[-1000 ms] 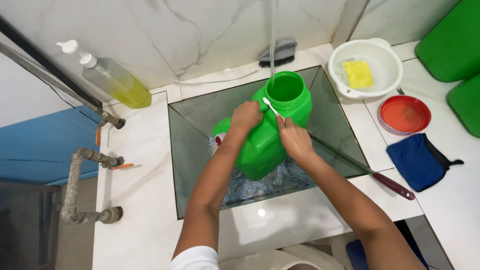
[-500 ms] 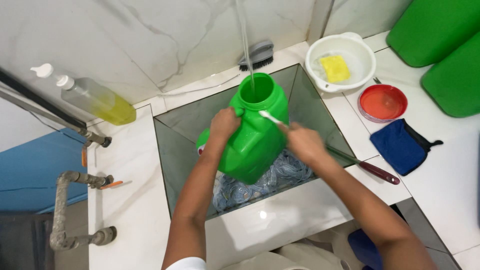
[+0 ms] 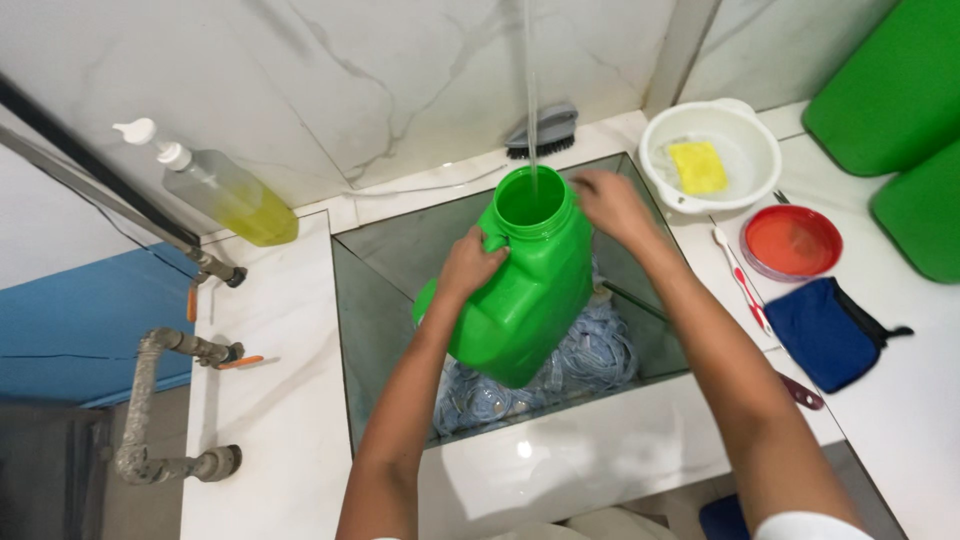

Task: The person cleans several large plastic jerrycans by rinsing them with tap water and scrubbing the interiors with a toothbrush. They then use a heat gun to shrink-seal plastic lids onto the containers and place them on a counter.

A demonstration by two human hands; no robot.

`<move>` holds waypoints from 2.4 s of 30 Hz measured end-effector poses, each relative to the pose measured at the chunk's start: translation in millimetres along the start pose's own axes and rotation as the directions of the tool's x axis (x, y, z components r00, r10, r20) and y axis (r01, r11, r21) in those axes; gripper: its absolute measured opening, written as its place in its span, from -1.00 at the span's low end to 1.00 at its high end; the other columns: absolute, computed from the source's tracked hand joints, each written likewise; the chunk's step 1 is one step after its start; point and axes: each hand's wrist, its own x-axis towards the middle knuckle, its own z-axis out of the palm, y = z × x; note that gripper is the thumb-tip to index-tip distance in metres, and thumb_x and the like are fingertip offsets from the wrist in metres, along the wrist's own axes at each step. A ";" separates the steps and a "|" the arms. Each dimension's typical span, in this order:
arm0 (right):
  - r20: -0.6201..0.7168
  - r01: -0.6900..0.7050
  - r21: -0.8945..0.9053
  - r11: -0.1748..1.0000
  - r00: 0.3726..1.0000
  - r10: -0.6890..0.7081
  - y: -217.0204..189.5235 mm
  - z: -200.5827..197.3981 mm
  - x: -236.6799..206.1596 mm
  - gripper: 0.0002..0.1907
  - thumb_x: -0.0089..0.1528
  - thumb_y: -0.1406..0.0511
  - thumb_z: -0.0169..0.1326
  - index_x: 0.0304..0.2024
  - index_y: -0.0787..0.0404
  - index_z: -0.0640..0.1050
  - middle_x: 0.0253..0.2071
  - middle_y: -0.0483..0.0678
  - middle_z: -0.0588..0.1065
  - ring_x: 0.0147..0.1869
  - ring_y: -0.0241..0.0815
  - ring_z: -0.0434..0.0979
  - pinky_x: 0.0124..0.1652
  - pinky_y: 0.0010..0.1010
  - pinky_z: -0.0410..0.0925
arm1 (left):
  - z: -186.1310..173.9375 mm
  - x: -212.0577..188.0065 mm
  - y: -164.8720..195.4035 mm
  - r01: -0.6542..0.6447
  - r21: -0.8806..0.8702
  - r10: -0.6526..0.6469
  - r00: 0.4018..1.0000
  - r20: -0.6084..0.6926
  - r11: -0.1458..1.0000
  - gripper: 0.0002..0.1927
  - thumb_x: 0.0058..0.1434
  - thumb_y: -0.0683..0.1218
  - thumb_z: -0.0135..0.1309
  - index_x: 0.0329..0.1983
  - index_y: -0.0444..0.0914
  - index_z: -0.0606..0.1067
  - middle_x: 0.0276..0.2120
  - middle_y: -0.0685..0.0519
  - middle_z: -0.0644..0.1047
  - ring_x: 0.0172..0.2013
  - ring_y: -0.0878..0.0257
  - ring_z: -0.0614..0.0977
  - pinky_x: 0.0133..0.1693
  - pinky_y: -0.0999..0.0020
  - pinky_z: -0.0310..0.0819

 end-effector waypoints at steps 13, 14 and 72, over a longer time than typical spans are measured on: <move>0.613 -0.568 0.595 0.568 0.778 0.137 -41.8 -0.8 95.7 -0.63 0.25 0.34 0.01 0.02 0.49 0.49 -0.04 0.21 0.58 0.04 0.05 0.66 0.06 -0.26 0.47 | 13.7 56.3 3.8 -0.194 0.002 0.193 0.978 -0.075 0.981 -0.53 0.19 0.20 0.09 -0.14 -0.29 0.61 -0.25 -0.26 0.62 -0.24 -0.33 0.64 -0.20 -0.16 0.51; 0.539 -0.433 0.398 0.808 0.824 0.176 -38.0 9.0 85.6 -0.55 0.20 0.27 0.08 0.07 0.44 0.50 -0.04 0.19 0.59 0.04 0.08 0.64 0.05 -0.20 0.46 | 17.2 58.1 5.8 -0.254 0.156 0.272 0.957 -0.104 0.955 -0.50 0.20 0.22 0.08 -0.10 -0.28 0.60 -0.17 -0.32 0.60 -0.21 -0.42 0.60 -0.19 -0.27 0.46; -0.228 -0.201 -0.167 0.965 0.960 0.161 -148.6 -47.4 92.1 -0.60 0.17 0.03 0.26 -0.23 0.24 0.67 -0.33 0.27 0.57 -0.22 0.35 0.58 -0.21 0.11 0.42 | -128.3 -200.7 -149.4 0.351 -0.915 -0.728 0.678 0.101 0.199 -0.16 0.27 0.46 -0.14 0.40 -0.17 0.32 0.22 -0.03 0.47 0.09 0.18 0.56 0.00 0.19 0.55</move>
